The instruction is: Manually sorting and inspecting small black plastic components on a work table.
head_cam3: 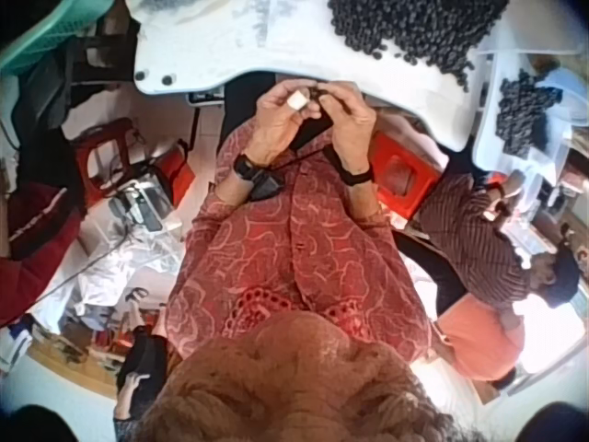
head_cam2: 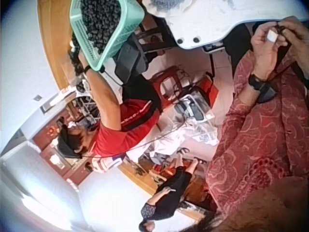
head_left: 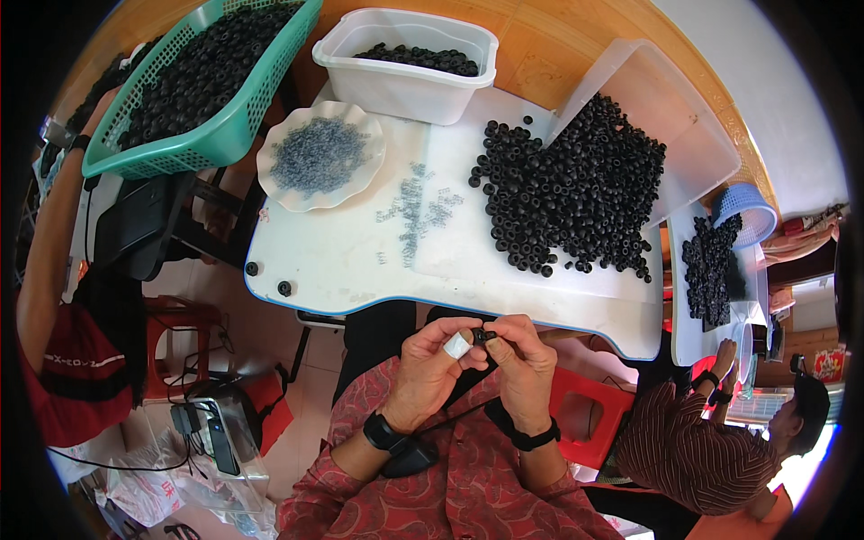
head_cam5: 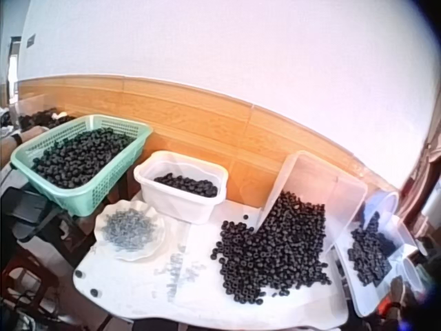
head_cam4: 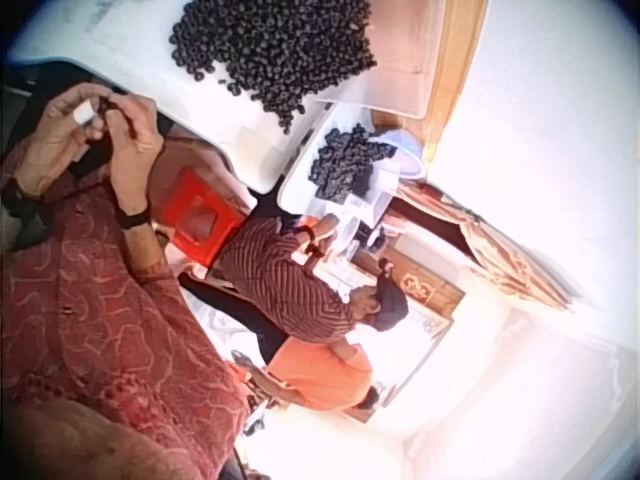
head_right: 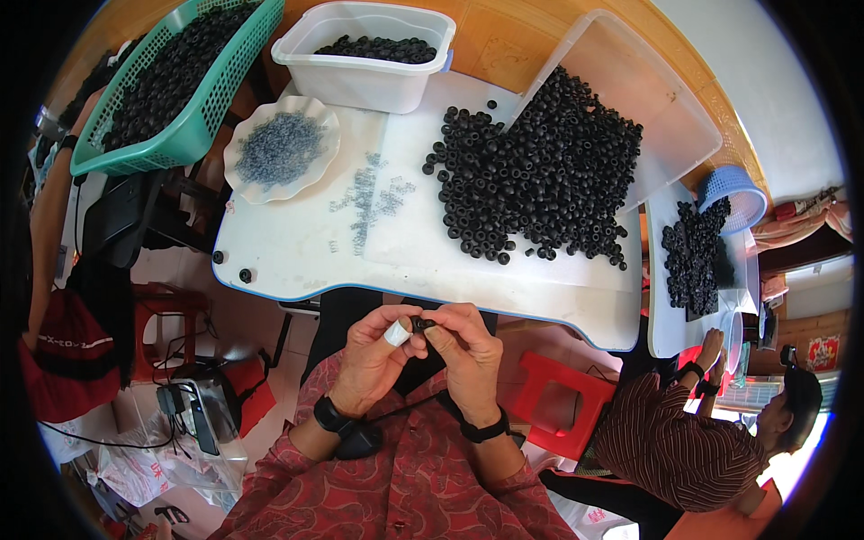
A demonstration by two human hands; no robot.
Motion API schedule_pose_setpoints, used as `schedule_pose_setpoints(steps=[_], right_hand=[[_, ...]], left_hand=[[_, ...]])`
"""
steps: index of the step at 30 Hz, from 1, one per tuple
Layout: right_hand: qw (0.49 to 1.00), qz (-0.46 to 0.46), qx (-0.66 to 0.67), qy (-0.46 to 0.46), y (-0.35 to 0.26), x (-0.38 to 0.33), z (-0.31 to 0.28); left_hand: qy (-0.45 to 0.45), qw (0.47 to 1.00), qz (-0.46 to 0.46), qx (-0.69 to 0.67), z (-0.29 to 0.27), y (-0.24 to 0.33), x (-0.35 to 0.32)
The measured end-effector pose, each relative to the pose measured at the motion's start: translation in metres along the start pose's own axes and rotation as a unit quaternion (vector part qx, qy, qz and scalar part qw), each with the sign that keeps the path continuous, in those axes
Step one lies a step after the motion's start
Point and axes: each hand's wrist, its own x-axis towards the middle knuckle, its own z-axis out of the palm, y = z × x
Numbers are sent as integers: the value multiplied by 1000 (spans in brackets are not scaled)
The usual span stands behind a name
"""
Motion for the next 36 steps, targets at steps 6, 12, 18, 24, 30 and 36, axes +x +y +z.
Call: schedule_pose_setpoints(steps=[6,12,18,24,30,36], right_hand=[[999,10,30,-4,2,-1,0],[1000,2,13,-2,3,-1,0],[1000,-7,2,-1,2,-1,0],[986,-64,-152,1,-5,-3,4],[978,-94,-184,-16,-11,-3,7],[982,-78,-169,-15,0,-8,5]], left_hand=[[1,1000,-5,-6,-1,1,0],[4,1000,-3,3,-2,1,0],[9,1000,-8,16,0,1,0],[56,995,4,83,4,4,-4],[56,992,22,111,-5,4,-6],[78,995,-24,64,-5,-4,-4]])
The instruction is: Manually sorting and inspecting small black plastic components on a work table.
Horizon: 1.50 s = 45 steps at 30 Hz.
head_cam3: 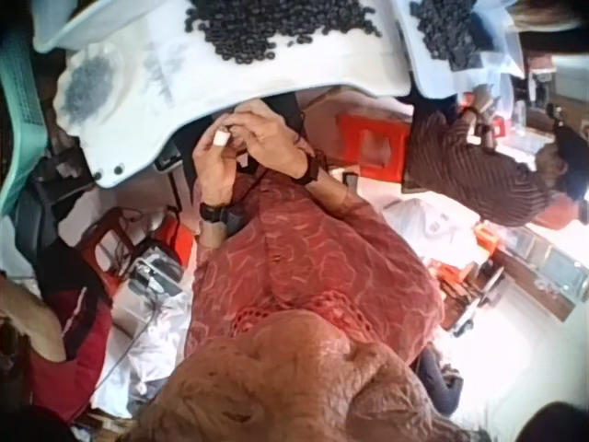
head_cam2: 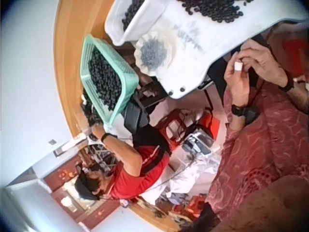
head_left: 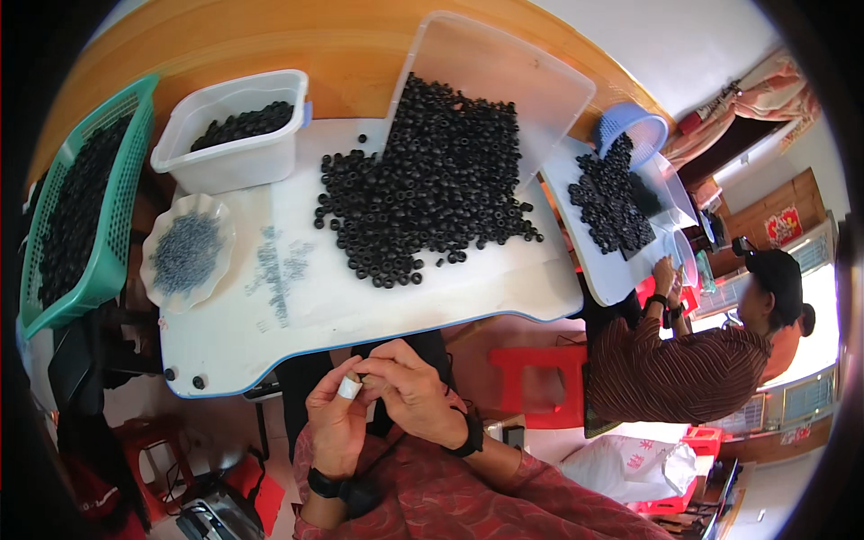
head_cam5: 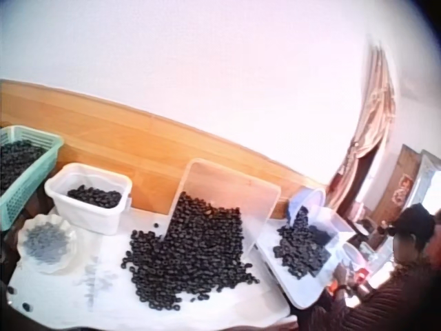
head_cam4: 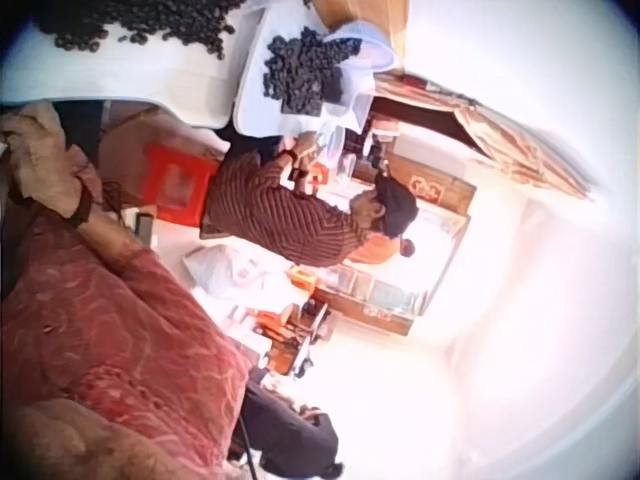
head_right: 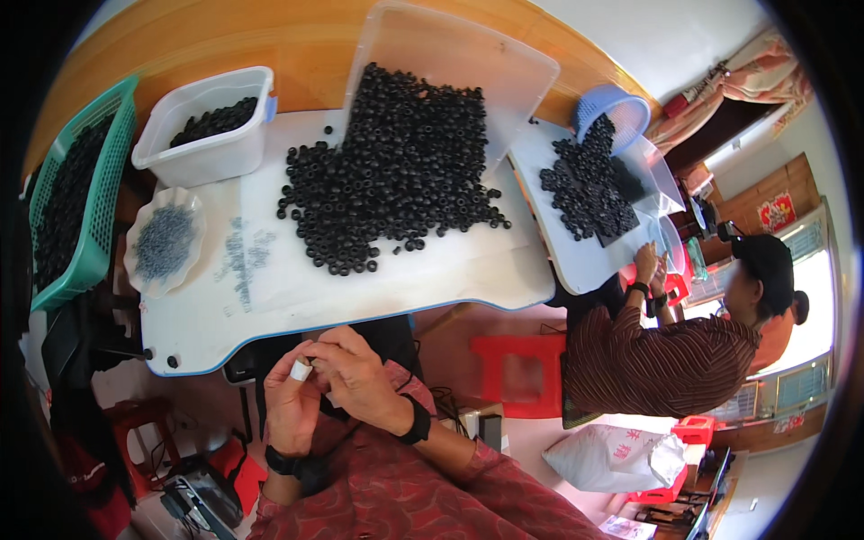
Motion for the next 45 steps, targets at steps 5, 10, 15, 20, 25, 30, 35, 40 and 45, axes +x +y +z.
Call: schedule_pose_setpoints(steps=[5,10,15,20,25,30,35,40,45], right_hand=[[996,-49,-81,2,2,0,-10],[980,-121,-158,23,-4,1,-15],[954,-174,-242,26,-6,2,-12],[944,-166,-284,23,-3,1,-8],[939,-168,-298,27,-1,1,-10],[948,-168,-269,35,3,1,-11],[945,-182,-269,41,-1,3,-8],[943,-170,-285,29,-4,2,-4],[950,-151,-271,25,-9,3,-6]], left_hand=[[-41,999,-18,-19,-5,-8,4],[-34,998,-46,8,-5,-3,0],[-6,998,-27,64,12,-1,-3],[33,996,0,88,17,0,-3],[46,995,-3,93,18,-3,-2],[45,997,-6,58,14,-7,-1],[56,995,22,84,13,-6,-1],[44,993,49,100,6,-7,-2],[19,995,42,86,11,-6,-1]])
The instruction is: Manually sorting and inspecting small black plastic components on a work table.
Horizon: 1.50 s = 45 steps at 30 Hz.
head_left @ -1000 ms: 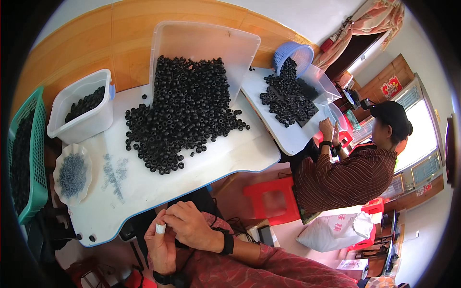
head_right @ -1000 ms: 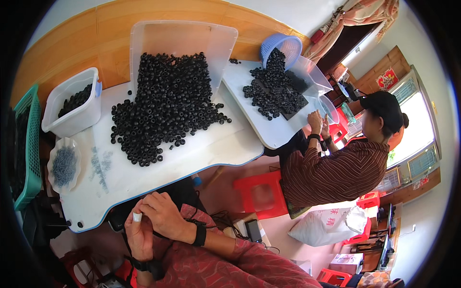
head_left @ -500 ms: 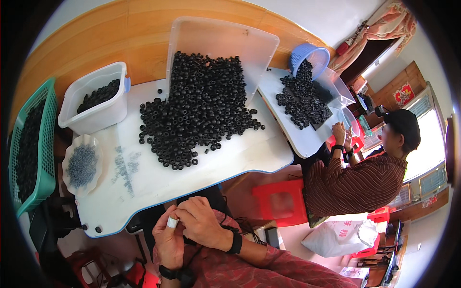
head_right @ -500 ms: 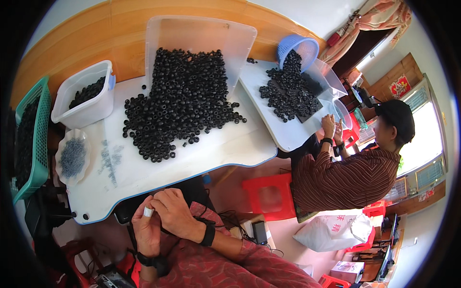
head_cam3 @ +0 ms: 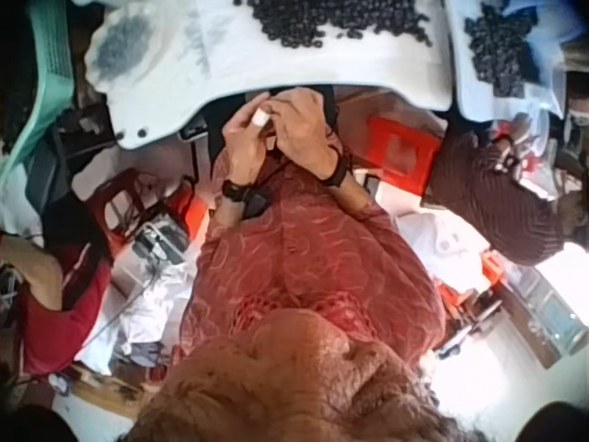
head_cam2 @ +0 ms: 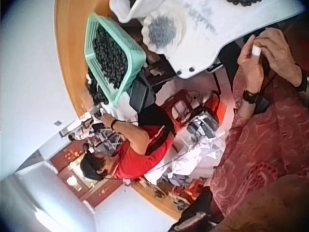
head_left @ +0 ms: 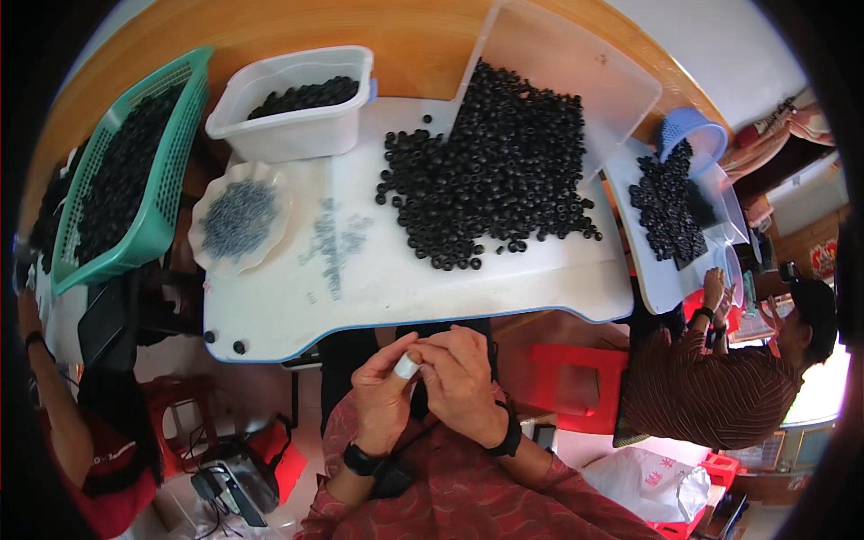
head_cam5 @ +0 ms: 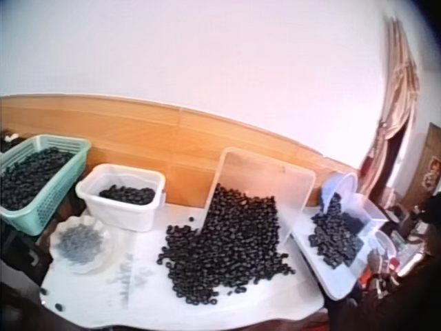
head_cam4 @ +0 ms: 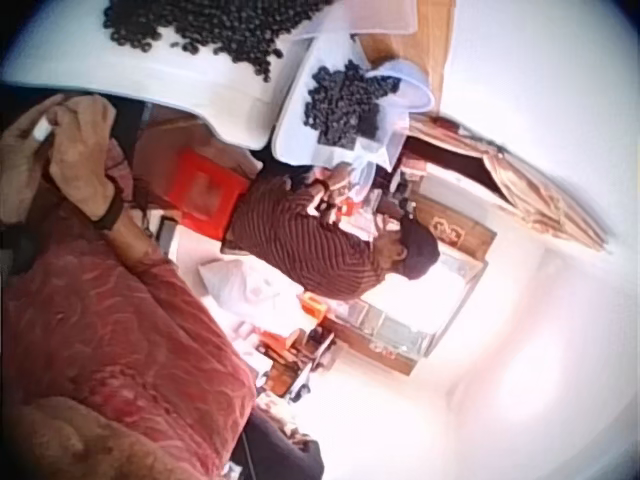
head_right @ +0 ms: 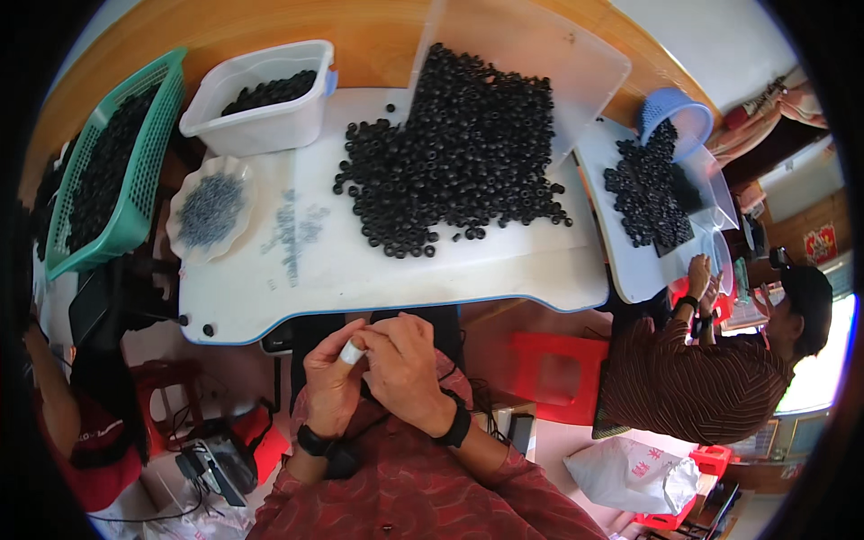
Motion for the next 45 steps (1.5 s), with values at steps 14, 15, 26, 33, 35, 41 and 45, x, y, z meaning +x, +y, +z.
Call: schedule_pose_setpoints(steps=[14,15,26,33,35,41,45], right_hand=[[1000,-20,-3,11,-9,8,0],[1000,-21,-8,9,-9,10,0],[1000,4,-24,4,-13,12,-2],[993,69,96,-10,-15,14,-9],[990,49,135,-14,-12,11,-13],[977,52,205,-1,-20,10,-15],[956,60,285,-40,-12,6,-6]], left_hand=[[-40,993,55,101,-1,16,-3],[-40,992,56,101,-1,16,-3],[-41,990,62,119,2,18,-4],[-56,997,32,39,-12,13,0],[-87,995,33,-22,-12,16,-1],[-140,984,33,-108,-11,23,-1],[-161,977,27,-136,-10,26,-4]])
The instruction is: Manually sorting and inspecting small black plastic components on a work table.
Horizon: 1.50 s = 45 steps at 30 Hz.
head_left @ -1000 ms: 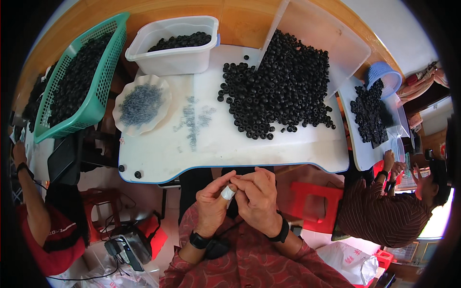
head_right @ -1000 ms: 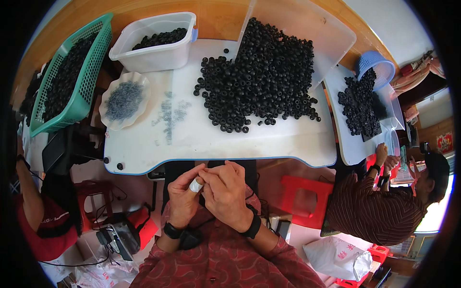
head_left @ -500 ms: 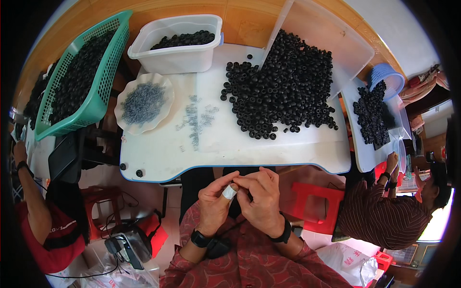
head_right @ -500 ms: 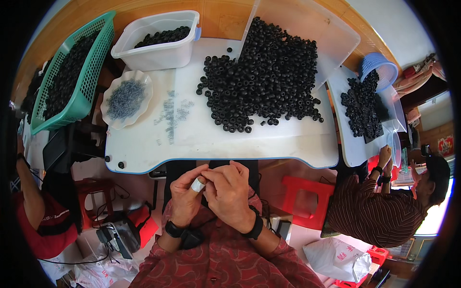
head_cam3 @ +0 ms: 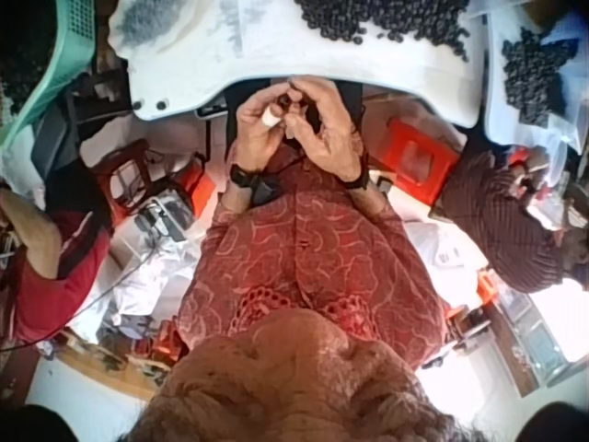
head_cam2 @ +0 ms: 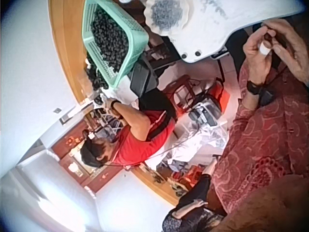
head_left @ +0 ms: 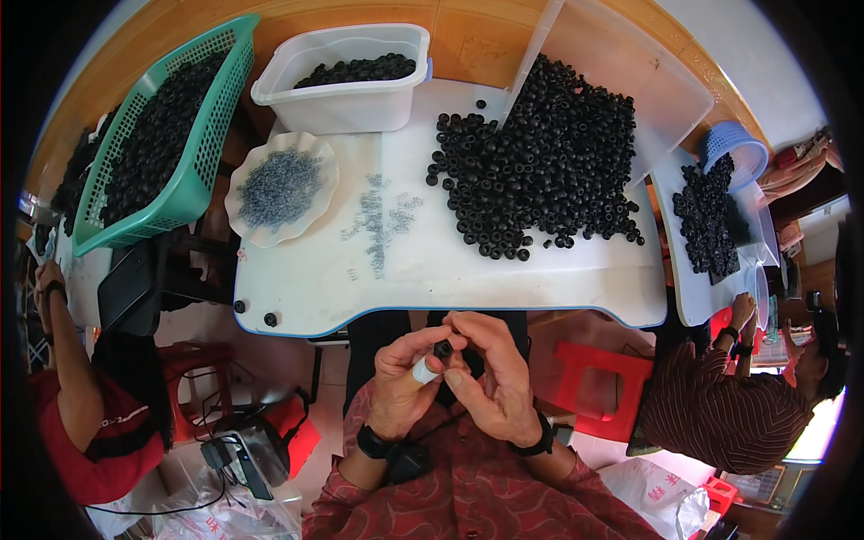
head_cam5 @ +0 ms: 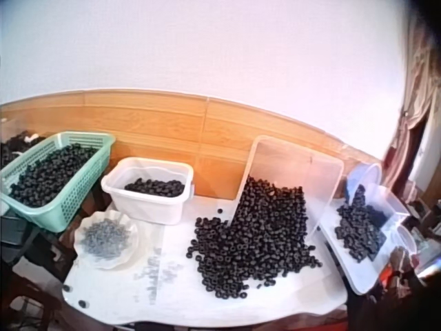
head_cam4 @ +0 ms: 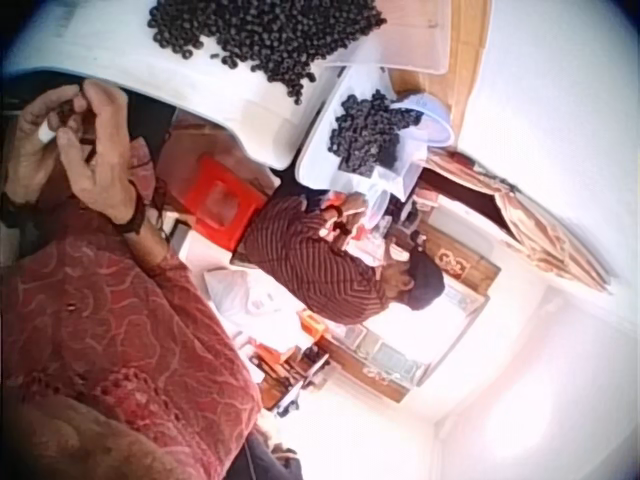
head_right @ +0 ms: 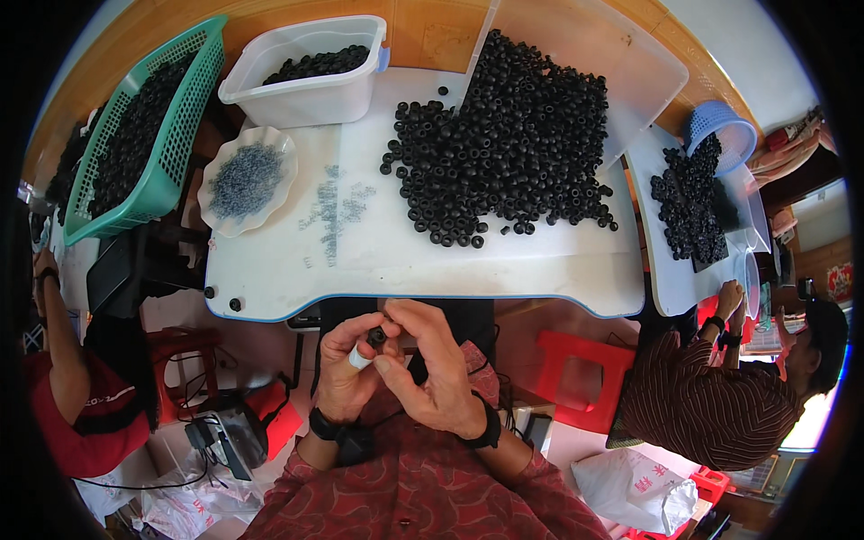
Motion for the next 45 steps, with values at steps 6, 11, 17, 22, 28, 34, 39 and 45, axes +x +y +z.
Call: schedule_pose_setpoints(steps=[6,11,17,22,28,34,39,45], right_hand=[[997,67,30,-21,-11,1,14],[997,80,-6,-13,-7,1,15],[997,79,13,10,-6,-1,16],[997,77,17,16,-6,-3,15],[997,61,35,10,-6,-4,14],[996,57,61,-21,-7,0,13],[999,16,38,2,-1,2,5],[997,-16,-70,-22,-7,11,9]], left_hand=[[-15,1000,3,17,2,0,-1],[-16,1000,-3,9,2,-1,1],[-12,1000,-22,2,4,-1,0],[-19,999,-25,-9,5,-4,0],[-26,999,-7,32,2,-3,-1],[-12,1000,-16,-16,17,8,6],[9,999,-14,-45,2,9,4],[58,995,38,67,-11,5,8]])
